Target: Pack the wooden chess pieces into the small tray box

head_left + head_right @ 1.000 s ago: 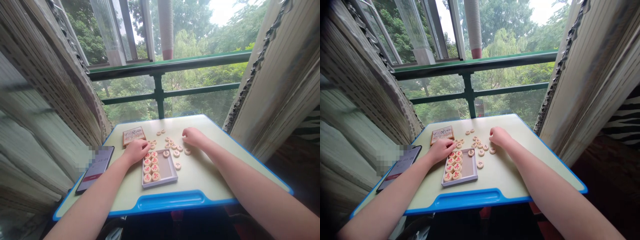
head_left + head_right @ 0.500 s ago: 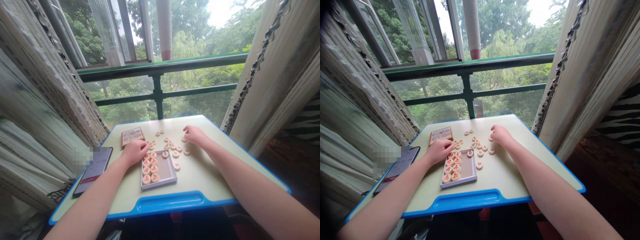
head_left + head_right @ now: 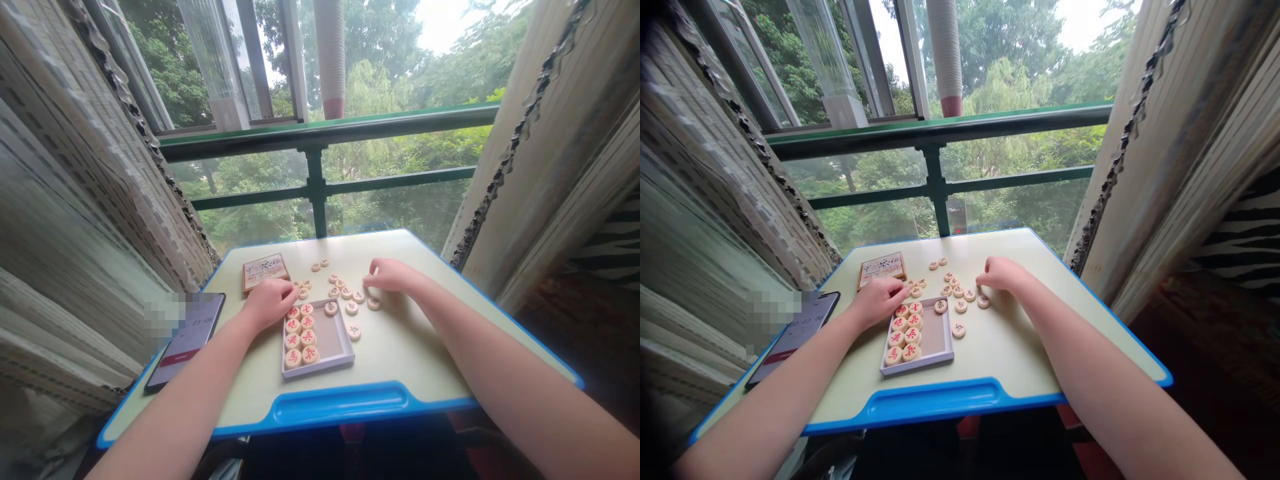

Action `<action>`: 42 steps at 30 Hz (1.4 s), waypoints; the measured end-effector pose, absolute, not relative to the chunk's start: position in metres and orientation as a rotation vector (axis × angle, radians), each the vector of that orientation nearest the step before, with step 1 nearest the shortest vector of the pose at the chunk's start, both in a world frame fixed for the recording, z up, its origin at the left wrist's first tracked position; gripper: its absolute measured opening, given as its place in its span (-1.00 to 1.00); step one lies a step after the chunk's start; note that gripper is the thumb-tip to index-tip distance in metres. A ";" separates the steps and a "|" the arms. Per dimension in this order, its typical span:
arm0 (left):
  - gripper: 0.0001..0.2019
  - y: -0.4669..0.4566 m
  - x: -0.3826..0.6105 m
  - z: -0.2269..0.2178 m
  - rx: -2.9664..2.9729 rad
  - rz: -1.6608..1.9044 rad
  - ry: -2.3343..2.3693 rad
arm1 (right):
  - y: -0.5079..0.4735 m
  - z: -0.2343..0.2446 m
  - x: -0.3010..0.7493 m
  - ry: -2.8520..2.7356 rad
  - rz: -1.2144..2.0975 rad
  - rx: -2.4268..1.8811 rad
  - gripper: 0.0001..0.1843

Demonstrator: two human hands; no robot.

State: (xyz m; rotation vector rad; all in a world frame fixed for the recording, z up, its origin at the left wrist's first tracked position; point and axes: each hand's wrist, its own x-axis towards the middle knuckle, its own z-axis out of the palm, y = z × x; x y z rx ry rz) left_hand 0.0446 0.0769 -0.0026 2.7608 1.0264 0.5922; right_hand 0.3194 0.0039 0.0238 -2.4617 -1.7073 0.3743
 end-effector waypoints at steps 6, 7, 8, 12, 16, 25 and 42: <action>-0.62 0.079 0.045 -0.004 2.763 0.586 1.021 | -0.001 0.029 0.317 -1.854 0.542 -2.324 -0.69; -0.62 0.079 0.045 -0.004 2.764 0.585 1.020 | -0.001 0.028 0.317 -1.872 0.558 -2.301 -0.66; -0.62 0.079 0.045 -0.004 2.766 0.586 1.019 | 0.000 0.028 0.317 -1.880 0.561 -2.287 -0.62; -0.63 0.079 0.045 -0.004 2.766 0.584 1.027 | 0.000 0.024 0.319 -1.844 0.575 -2.279 -0.47; -0.62 0.079 0.044 -0.003 2.780 0.584 1.032 | 0.001 0.023 0.320 -1.793 0.621 -2.276 -0.44; -0.67 0.080 0.045 -0.003 2.748 0.588 1.134 | 0.015 0.009 0.324 -1.722 0.293 -2.330 -0.69; -0.70 0.083 0.042 -0.004 2.692 0.534 1.078 | 0.016 0.006 0.324 -1.702 0.260 -2.376 -0.66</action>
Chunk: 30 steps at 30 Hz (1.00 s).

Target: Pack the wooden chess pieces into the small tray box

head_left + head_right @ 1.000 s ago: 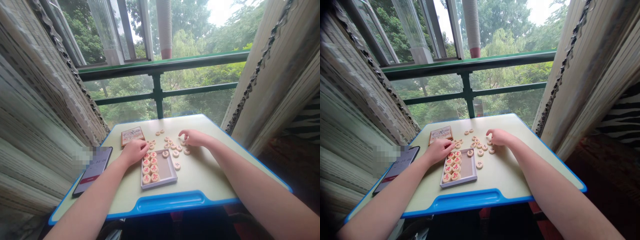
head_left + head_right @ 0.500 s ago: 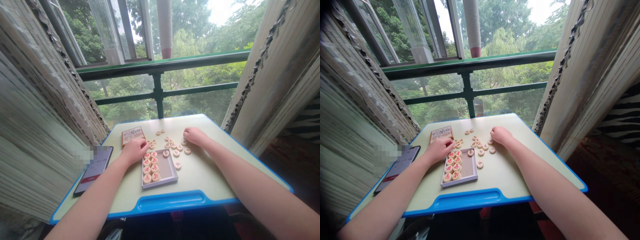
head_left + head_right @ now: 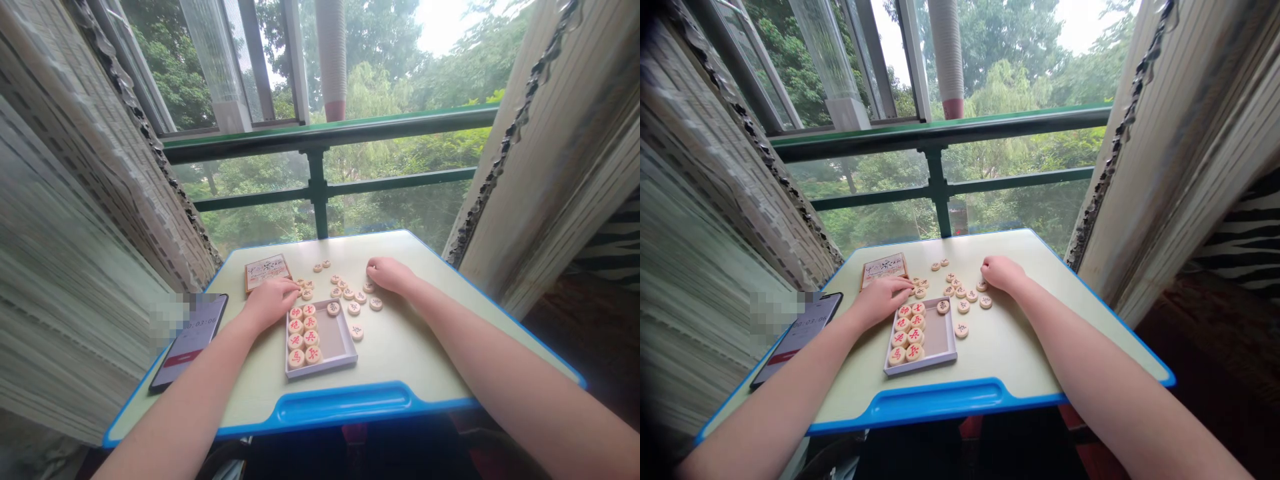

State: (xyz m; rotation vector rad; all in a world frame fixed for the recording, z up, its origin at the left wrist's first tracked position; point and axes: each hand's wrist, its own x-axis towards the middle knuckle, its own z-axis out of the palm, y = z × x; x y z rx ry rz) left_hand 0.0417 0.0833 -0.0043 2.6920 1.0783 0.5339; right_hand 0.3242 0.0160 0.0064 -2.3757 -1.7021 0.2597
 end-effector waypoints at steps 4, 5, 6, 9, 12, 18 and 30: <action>-0.71 0.085 0.041 -0.004 2.681 0.569 1.109 | 0.017 0.007 0.325 -1.716 0.262 -2.366 -0.66; -0.70 0.085 0.041 -0.005 2.676 0.589 1.120 | 0.017 0.007 0.325 -1.717 0.260 -2.363 -0.66; -0.70 0.086 0.041 -0.005 2.673 0.610 1.128 | 0.017 0.007 0.326 -1.717 0.259 -2.360 -0.66; -0.70 0.088 0.040 -0.007 2.674 0.632 1.133 | 0.017 0.006 0.327 -1.721 0.255 -2.354 -0.66; -0.71 0.091 0.040 -0.009 2.680 0.599 1.111 | 0.018 0.005 0.327 -1.723 0.252 -2.352 -0.67; -0.67 0.093 0.039 -0.011 2.679 0.586 1.141 | 0.017 0.006 0.326 -1.723 0.251 -2.349 -0.67; -0.65 0.094 0.038 -0.010 2.662 0.584 1.110 | 0.019 0.003 0.329 -1.741 0.240 -2.348 -0.66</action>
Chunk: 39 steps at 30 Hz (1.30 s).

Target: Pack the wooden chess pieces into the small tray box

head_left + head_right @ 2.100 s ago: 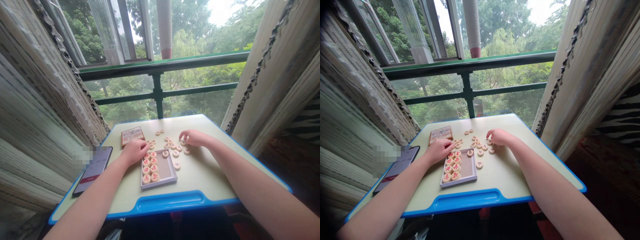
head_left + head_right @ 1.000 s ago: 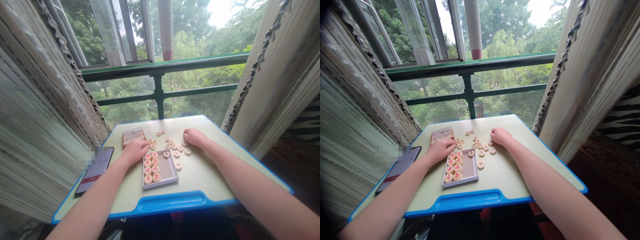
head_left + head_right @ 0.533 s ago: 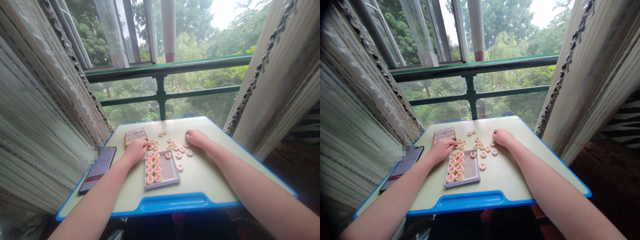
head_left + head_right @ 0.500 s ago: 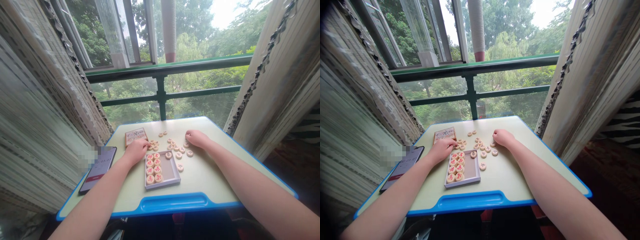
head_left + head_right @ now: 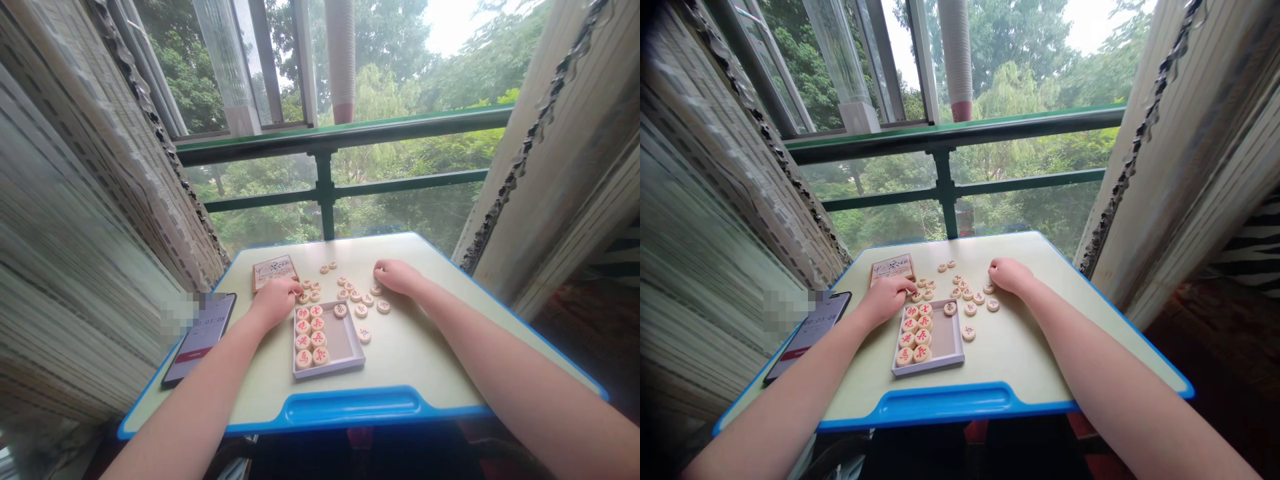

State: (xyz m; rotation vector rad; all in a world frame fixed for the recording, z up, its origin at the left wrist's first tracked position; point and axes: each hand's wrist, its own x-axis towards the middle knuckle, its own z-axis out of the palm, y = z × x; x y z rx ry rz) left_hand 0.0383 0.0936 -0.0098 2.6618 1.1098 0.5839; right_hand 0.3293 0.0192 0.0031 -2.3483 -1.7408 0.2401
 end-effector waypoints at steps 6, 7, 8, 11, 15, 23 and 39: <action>-0.66 0.093 0.038 -0.010 2.676 0.573 1.109 | 0.019 0.004 0.329 -1.740 0.246 -2.345 -0.67; -0.66 0.093 0.039 -0.010 2.676 0.572 1.115 | 0.019 0.003 0.329 -1.740 0.247 -2.345 -0.67; -0.66 0.093 0.039 -0.009 2.676 0.572 1.124 | 0.019 0.003 0.329 -1.742 0.247 -2.344 -0.67; -0.68 0.092 0.039 -0.009 2.682 0.571 1.155 | 0.019 0.002 0.330 -1.752 0.245 -2.340 -0.67; -0.69 0.092 0.039 -0.009 2.693 0.558 1.175 | 0.020 0.002 0.330 -1.766 0.235 -2.339 -0.68; -0.71 0.089 0.040 -0.004 2.672 0.533 1.247 | 0.018 0.005 0.328 -1.754 0.263 -2.337 -0.68; -0.69 0.091 0.039 -0.007 2.653 0.539 1.186 | 0.016 0.008 0.326 -1.789 0.241 -2.344 -0.67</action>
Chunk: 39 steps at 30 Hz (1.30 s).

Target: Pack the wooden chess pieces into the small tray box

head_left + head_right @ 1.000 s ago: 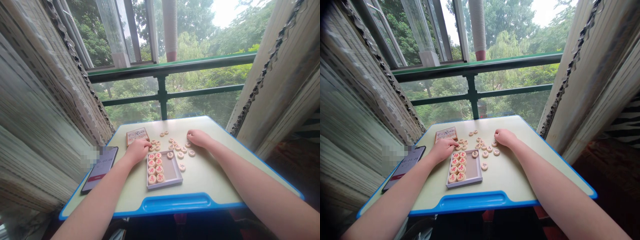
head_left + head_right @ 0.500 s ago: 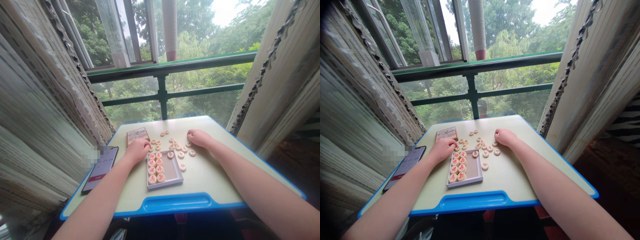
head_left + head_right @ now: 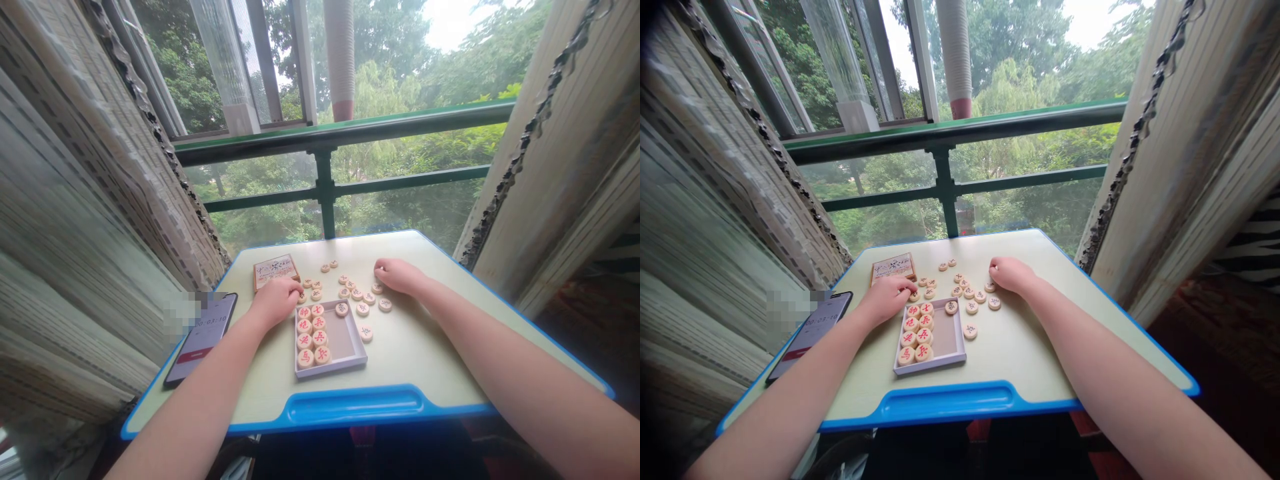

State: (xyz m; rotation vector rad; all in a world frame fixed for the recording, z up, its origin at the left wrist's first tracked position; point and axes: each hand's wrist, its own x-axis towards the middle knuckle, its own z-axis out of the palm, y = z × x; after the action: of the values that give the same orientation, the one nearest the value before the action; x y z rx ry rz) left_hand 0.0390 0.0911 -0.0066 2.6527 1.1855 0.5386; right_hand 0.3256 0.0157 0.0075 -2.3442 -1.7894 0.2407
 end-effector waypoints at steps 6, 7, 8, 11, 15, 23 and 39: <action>-0.70 0.089 0.039 -0.005 2.659 0.537 1.204 | 0.016 0.007 0.326 -1.805 0.234 -2.341 -0.67; -0.70 0.088 0.039 -0.005 2.662 0.535 1.207 | 0.016 0.007 0.326 -1.806 0.236 -2.340 -0.66; -0.70 0.088 0.040 -0.004 2.664 0.533 1.209 | 0.016 0.007 0.326 -1.807 0.238 -2.339 -0.66; -0.71 0.087 0.040 -0.004 2.673 0.516 1.209 | 0.016 0.006 0.326 -1.812 0.241 -2.333 -0.66; -0.71 0.085 0.041 -0.002 2.700 0.495 1.205 | 0.015 0.006 0.325 -1.818 0.239 -2.332 -0.66; -0.72 0.077 0.042 0.001 2.748 0.460 1.060 | 0.015 0.006 0.323 -1.851 0.233 -2.340 -0.66; -0.74 0.092 0.040 -0.008 2.483 0.469 0.991 | 0.014 0.007 0.325 -1.837 0.246 -2.321 -0.65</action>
State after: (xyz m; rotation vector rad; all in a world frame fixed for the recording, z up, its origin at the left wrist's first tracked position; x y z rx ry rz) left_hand 0.0402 0.0921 -0.0079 2.4834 0.9911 0.4689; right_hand 0.3247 0.0141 0.0069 -2.3206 -1.8368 0.2460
